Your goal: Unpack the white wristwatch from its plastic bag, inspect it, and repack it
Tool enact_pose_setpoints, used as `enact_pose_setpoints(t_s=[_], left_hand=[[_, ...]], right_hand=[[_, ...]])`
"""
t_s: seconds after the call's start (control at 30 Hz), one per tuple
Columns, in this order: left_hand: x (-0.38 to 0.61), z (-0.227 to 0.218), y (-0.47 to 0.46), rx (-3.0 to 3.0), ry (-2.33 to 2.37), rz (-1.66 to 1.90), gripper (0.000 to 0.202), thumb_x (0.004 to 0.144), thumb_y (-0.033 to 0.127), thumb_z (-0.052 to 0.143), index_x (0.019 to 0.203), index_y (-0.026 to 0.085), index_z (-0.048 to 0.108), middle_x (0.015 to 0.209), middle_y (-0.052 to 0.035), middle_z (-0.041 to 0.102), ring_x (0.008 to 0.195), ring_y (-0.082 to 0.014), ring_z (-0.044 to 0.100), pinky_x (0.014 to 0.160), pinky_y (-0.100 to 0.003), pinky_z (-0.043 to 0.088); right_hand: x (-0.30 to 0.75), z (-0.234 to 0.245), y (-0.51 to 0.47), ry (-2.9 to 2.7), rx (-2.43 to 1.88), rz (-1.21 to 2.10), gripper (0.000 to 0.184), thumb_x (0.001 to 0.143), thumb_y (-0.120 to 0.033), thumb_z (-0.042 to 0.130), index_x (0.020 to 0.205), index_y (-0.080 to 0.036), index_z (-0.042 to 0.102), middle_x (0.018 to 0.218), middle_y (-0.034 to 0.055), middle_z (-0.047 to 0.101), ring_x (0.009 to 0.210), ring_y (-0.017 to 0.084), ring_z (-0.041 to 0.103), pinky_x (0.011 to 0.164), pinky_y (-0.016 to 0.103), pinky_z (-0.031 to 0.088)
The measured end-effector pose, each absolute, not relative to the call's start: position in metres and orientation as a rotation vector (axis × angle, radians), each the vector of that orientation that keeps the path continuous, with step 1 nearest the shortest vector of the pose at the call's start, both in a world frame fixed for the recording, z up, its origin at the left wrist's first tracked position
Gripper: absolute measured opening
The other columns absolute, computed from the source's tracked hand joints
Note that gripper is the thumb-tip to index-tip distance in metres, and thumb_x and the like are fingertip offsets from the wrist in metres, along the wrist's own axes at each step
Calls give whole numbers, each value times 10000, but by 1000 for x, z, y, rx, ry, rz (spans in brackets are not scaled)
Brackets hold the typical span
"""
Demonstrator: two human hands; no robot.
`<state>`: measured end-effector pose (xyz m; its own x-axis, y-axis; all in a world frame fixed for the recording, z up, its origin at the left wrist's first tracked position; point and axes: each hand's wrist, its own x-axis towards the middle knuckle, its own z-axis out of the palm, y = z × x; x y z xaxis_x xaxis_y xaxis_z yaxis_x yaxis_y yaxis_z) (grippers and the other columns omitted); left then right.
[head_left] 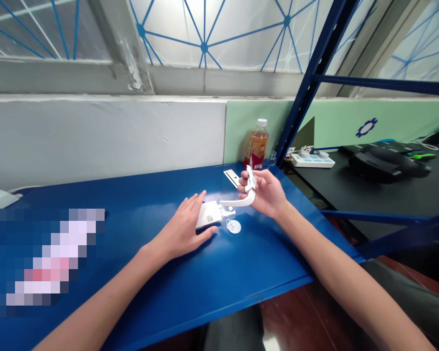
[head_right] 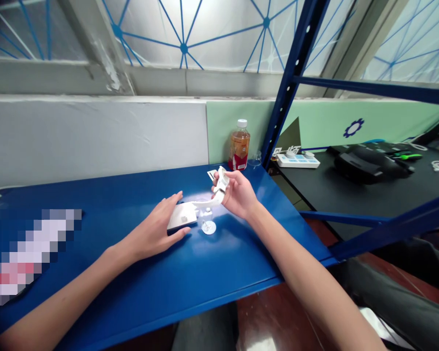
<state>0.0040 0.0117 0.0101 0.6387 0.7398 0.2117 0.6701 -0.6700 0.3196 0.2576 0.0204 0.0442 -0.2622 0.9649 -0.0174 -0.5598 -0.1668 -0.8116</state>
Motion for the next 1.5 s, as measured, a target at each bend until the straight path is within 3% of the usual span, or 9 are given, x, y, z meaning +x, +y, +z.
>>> enact_pose_setpoints(t_s=[0.1, 0.2, 0.33, 0.43, 0.53, 0.73, 1.03, 1.33, 1.5], left_hand=[[7, 20, 6, 2590, 1014, 681, 640, 923, 456, 518, 1436, 98, 385, 1485, -203, 441, 1405, -352, 358, 1155, -546, 258], [16, 31, -5, 2276, 842, 887, 393, 928, 407, 536, 1222, 153, 592, 1291, -147, 623, 1226, -314, 559, 1056, -478, 417], [32, 33, -19, 1437, 655, 846, 354, 961, 456, 504, 1052, 152, 660, 944, -95, 726, 912, -262, 695, 888, -450, 531], [40, 28, -25, 1113, 564, 719, 360, 943, 441, 567, 1058, 116, 669, 838, -89, 724, 795, -232, 704, 806, -403, 544], [43, 24, -27, 946, 536, 698, 363, 929, 435, 597, 1036, 98, 678, 818, -95, 727, 729, -213, 709, 751, -362, 546], [44, 24, -26, 817, 521, 682, 327, 957, 379, 567, 1021, 70, 655, 837, -135, 738, 757, -231, 728, 764, -364, 553], [44, 26, -21, 784, 542, 654, 361, 1046, 329, 359, 1055, 83, 624, 876, -159, 745, 754, -226, 738, 749, -363, 561], [47, 24, -26, 785, 546, 623, 366, 1043, 314, 360, 1032, 63, 627, 889, -187, 739, 731, -219, 728, 670, -312, 561], [47, 26, -25, 774, 554, 618, 385, 1049, 300, 326, 986, 71, 629, 840, -170, 740, 674, -206, 723, 624, -300, 565]], right_hand=[[246, 51, 18, -912, -687, 1727, 141, 796, -329, 576, 808, -199, 628, 566, -42, 391, 537, 125, 441, 572, 257, 484], [228, 61, 22, -1096, -677, 1684, 189, 783, -366, 652, 797, -179, 670, 526, -79, 264, 469, 90, 316, 493, 218, 411], [198, 62, 34, -1209, -681, 1593, 218, 781, -389, 701, 810, -173, 717, 561, -60, 403, 479, 78, 309, 457, 213, 356], [185, 51, 39, -1110, -639, 1596, 175, 790, -340, 700, 859, -181, 723, 749, 8, 632, 638, 113, 531, 607, 225, 487], [183, 41, 36, -1012, -505, 1772, 250, 896, -326, 556, 1058, -182, 681, 1087, 73, 705, 973, 177, 644, 884, 300, 520], [189, 40, 26, -878, -339, 2002, 455, 1018, -315, 222, 1237, -124, 573, 1319, 110, 624, 1178, 177, 617, 1098, 334, 398], [193, 32, 34, -897, -393, 2053, 393, 1023, -228, 254, 1238, -134, 568, 1275, 107, 656, 1081, 173, 673, 988, 323, 500], [193, 36, 32, -952, -374, 2081, 441, 1031, -247, 215, 1233, -106, 580, 1257, 130, 668, 1124, 192, 656, 1078, 377, 422], [195, 37, 33, -962, -381, 2124, 596, 1034, -415, 129, 1236, -84, 581, 1309, 172, 627, 1130, 230, 651, 1081, 432, 406]])
